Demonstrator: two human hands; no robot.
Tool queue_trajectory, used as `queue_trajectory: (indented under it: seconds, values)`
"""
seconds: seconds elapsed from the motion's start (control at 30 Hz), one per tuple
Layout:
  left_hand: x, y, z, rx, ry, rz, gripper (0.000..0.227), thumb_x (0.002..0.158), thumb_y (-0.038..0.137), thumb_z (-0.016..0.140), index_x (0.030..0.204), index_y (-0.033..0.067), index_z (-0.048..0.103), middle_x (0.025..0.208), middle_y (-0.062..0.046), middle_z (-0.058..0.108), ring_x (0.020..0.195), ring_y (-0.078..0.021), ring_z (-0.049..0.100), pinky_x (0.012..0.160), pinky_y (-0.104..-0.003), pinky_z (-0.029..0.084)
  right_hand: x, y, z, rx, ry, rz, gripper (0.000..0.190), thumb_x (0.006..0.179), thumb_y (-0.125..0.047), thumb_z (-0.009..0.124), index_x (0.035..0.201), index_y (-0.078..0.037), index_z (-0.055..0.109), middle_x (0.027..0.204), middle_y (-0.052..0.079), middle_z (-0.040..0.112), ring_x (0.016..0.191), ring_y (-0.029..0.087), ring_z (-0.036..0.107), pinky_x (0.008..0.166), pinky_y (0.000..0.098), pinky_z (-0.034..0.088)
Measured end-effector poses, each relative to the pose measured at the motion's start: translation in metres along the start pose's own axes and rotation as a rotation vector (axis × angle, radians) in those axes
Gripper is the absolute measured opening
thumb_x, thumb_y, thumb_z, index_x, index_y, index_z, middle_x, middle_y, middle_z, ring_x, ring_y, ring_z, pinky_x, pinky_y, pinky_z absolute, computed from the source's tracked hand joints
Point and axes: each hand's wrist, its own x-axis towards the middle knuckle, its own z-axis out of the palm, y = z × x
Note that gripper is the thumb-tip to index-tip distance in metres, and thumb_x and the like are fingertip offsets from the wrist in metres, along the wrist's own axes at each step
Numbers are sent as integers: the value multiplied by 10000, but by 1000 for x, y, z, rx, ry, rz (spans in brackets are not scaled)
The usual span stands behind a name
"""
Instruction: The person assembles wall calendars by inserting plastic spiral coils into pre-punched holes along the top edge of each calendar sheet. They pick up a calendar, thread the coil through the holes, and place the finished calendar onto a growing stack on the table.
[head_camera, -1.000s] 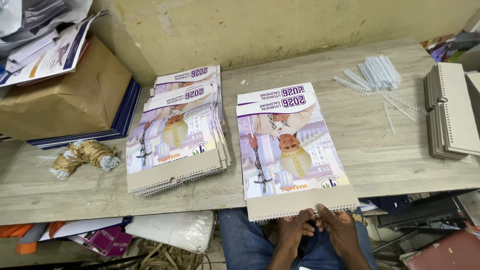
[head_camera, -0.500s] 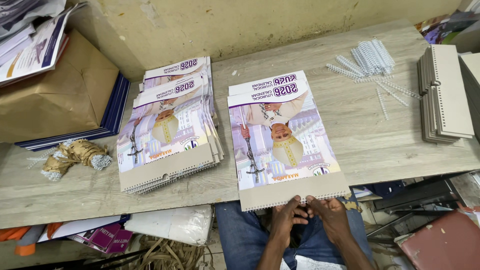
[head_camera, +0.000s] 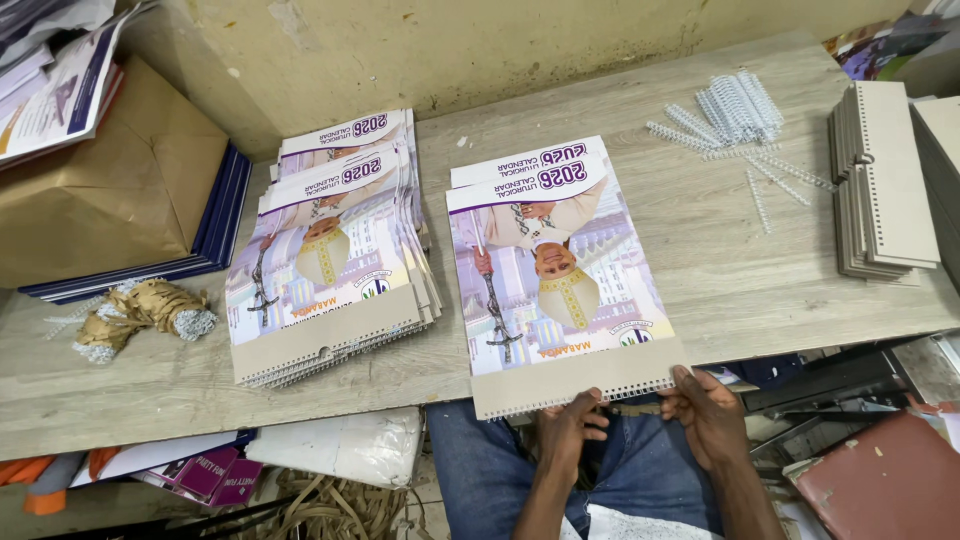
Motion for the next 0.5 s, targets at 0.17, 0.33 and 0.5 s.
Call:
queue_trajectory:
  seconds: [0.17,0.33,0.5]
  values:
    - [3,-7,-6,-125,1,-45,391,772,195,961,975,-122,855,1037,-258,865,749,-261,829,490,-301,646,-20,-27,25,-157,73,11,213,936,-203,860,935,-29,739,632,122,672,455,194,563,433,310,460]
    - [-3,4,1,24,40,-1,313,903,197,791,1084,-43,878,1046,-145,895,703,-178,767,506,-245,604,-11,-15,16,-153,-124,123,463,1091,-442,583,1079,19,629,927,350,805,654,392,717,554,467,551]
    - [-12,-3,-21,-165,15,13,541,872,384,788,1145,-73,693,1101,-323,778,801,-371,788,712,-407,644,-17,4,12,-27,-57,153,202,1017,-133,737,1078,58,722,925,298,793,734,349,747,593,401,584]
